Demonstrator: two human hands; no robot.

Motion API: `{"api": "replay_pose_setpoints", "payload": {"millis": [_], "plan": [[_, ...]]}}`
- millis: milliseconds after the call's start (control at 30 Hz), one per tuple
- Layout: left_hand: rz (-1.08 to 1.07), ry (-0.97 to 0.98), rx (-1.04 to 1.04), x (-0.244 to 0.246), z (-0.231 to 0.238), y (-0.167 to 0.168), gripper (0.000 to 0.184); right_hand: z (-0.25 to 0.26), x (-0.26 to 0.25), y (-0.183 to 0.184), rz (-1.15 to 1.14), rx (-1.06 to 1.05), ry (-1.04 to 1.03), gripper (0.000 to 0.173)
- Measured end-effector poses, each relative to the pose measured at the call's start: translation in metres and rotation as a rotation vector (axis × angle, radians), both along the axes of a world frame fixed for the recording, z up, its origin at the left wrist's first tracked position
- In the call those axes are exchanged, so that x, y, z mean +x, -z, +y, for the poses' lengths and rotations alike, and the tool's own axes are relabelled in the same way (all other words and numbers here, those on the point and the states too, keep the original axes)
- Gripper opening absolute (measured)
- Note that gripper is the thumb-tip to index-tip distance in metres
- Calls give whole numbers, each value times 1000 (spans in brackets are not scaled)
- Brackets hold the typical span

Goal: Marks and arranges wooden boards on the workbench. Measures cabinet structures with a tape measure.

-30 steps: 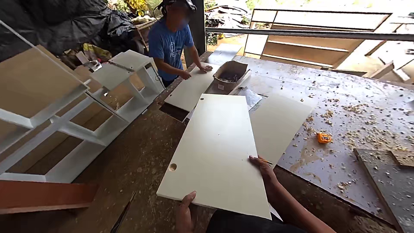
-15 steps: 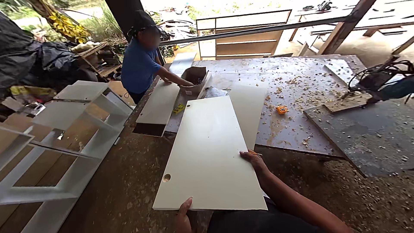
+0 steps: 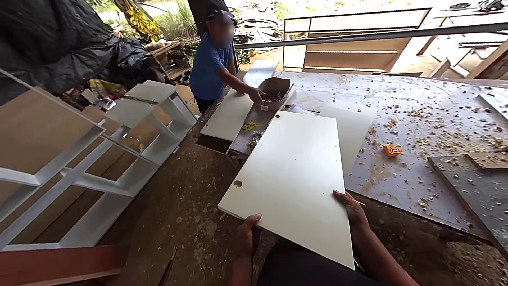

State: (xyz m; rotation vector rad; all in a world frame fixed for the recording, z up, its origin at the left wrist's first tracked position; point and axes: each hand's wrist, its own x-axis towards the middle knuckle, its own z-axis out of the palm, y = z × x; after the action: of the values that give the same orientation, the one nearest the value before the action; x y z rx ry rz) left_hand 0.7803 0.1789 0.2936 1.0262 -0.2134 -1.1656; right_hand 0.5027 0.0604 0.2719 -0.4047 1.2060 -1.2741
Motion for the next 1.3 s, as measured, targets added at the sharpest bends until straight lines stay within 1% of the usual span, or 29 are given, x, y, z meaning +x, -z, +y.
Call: {"api": "replay_pose_setpoints", "payload": {"millis": [133,233,367,467,567,633,700,800,867,900,967,1000,1100,1167,1200,1233,1300], "plan": [[0,-151,47,18,20,-1,37,-16,38,0,-24,-6,-124,17],[-1,-282,62,34,30,3,40,-38,71,2,-47,9,-243,17],[-51,-396,71,56,23,8,42,-75,118,1,-52,17,-362,14],[-65,-445,55,78,7,21,35,-107,148,10,-89,34,-414,16],[-76,-475,64,90,-21,28,35,-143,169,20,-104,25,-457,19],[-72,-493,75,99,-46,26,37,-171,183,21,-104,17,-468,19],[-71,-504,79,113,-73,24,35,-198,200,22,-133,26,-481,19],[-51,-499,80,140,-112,34,24,-236,232,28,-163,18,-493,20],[-47,-464,84,162,-136,40,16,-263,261,31,-105,8,-504,20],[-57,-443,92,171,-149,42,13,-276,274,31,-62,12,-500,24],[-79,-383,100,192,-177,52,14,-302,294,37,21,77,-504,39],[-90,-367,112,204,-187,59,15,-309,302,45,38,121,-505,44],[-89,-335,98,256,-213,79,18,-309,330,62,-16,201,-501,47],[-71,-295,53,293,-240,97,25,-292,327,66,-79,231,-534,50],[-72,-265,31,311,-257,98,30,-279,323,67,-111,225,-561,50],[-82,-244,18,329,-273,93,34,-262,318,69,-125,216,-595,50],[-99,-247,13,359,-299,69,43,-230,305,77,-69,230,-628,48]]}}
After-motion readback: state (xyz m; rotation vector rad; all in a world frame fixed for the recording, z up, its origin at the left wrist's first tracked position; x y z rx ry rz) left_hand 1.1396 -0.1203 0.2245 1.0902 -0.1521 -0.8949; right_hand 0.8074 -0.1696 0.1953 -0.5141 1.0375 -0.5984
